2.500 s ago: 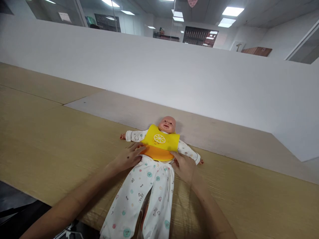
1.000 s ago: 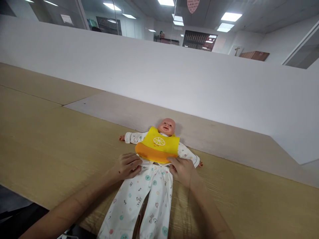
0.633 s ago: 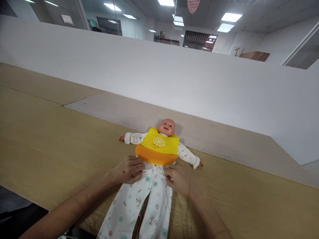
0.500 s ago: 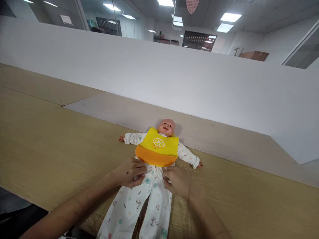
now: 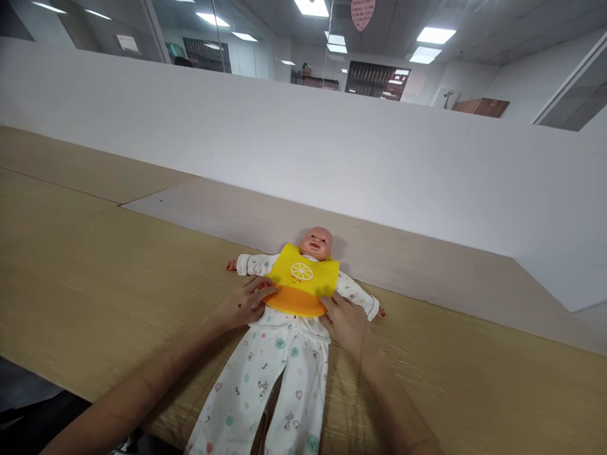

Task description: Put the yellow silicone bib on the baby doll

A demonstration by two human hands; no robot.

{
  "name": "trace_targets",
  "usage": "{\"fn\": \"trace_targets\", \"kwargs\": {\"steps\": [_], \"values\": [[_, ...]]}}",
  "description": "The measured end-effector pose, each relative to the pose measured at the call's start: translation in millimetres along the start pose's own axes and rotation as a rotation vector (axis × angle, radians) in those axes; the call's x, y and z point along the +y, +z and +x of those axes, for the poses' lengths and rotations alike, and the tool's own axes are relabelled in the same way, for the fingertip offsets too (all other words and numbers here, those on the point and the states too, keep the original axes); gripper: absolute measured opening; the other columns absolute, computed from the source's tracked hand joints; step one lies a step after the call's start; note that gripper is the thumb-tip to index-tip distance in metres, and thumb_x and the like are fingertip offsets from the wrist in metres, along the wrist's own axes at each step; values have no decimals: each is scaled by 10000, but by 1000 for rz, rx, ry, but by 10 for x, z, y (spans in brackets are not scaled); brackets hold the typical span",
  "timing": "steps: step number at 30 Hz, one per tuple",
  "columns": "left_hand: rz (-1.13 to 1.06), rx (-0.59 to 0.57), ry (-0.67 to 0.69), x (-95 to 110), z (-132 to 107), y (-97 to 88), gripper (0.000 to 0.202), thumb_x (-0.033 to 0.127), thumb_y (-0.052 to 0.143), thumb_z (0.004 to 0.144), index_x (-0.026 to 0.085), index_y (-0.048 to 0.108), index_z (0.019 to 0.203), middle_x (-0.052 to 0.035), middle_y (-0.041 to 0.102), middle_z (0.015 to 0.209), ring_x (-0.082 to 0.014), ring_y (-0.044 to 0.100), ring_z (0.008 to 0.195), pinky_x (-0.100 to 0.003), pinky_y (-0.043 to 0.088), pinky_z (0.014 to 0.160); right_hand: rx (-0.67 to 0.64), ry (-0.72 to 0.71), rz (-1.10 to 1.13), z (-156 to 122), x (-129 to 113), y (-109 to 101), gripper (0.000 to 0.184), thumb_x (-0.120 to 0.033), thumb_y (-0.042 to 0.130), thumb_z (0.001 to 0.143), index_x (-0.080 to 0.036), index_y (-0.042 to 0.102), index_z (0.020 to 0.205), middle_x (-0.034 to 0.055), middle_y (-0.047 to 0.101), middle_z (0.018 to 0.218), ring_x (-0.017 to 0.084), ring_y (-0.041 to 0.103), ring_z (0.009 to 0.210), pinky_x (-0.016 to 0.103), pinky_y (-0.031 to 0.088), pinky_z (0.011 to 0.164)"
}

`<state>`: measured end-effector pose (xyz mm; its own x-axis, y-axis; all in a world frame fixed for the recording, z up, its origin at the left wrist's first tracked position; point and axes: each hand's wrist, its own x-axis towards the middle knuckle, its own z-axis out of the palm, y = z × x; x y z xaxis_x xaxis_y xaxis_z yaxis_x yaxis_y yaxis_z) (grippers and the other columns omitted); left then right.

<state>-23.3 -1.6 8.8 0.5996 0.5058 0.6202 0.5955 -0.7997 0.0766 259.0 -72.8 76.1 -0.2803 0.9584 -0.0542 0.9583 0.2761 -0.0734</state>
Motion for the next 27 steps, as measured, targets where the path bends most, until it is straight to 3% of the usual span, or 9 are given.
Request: {"fn": "trace_targets", "kwargs": {"steps": [4,9,14,18,21,23,25,27], "values": [[26,52,72,-26,-19,-9,297,116,543,798,185,655,1063,-103,660,998,-222,589,909,-379,518,805,-21,0,10,9,20,-56,328,-263,413,899,-226,633,1140,64,658,1058,244,643,974,310,424,734],[11,180,154,101,-1,-77,189,169,571,824,186,628,1003,-87,675,930,-209,598,848,-362,518,763,22,42,83,8,133,-115,327,-237,436,860,-238,670,1088,47,665,1008,211,646,904,298,383,711],[-71,108,150,177,46,-142,204,164,545,773,180,641,952,-90,671,905,-203,602,801,-356,511,738,-54,-26,150,2,244,-59,334,-213,465,805,-207,669,1070,57,680,955,214,629,879,296,356,691],[-322,56,53,140,44,-141,250,237,529,774,174,663,975,-108,670,979,-232,611,885,-416,502,827,-65,-53,333,1,329,26,351,-205,482,784,-200,654,1089,26,666,819,158,583,736,271,351,659],[-538,148,-139,53,71,-41,263,252,444,837,166,674,931,-113,676,1014,-238,618,968,-428,486,899,-73,-79,595,21,405,55,315,-242,500,798,-182,643,1072,-14,584,711,119,510,650,250,346,627],[-542,250,-412,-56,159,58,270,265,407,860,175,660,891,-100,688,982,-231,629,975,-406,490,901,-97,-71,798,61,471,58,293,-318,533,797,-160,636,1021,-31,519,678,101,462,614,238,331,598],[-454,208,-714,-207,321,155,221,287,485,815,187,637,941,-86,695,995,-232,636,975,-374,497,877,-80,-4,942,142,550,53,329,-398,574,765,-145,623,970,-40,492,651,95,444,589,234,317,574],[-367,66,-859,-370,536,240,251,273,521,772,191,620,988,-93,701,1008,-239,648,965,-361,493,865,-2,103,1004,273,630,43,378,-462,593,728,-145,608,932,-40,506,618,101,456,565,233,319,551]]}}
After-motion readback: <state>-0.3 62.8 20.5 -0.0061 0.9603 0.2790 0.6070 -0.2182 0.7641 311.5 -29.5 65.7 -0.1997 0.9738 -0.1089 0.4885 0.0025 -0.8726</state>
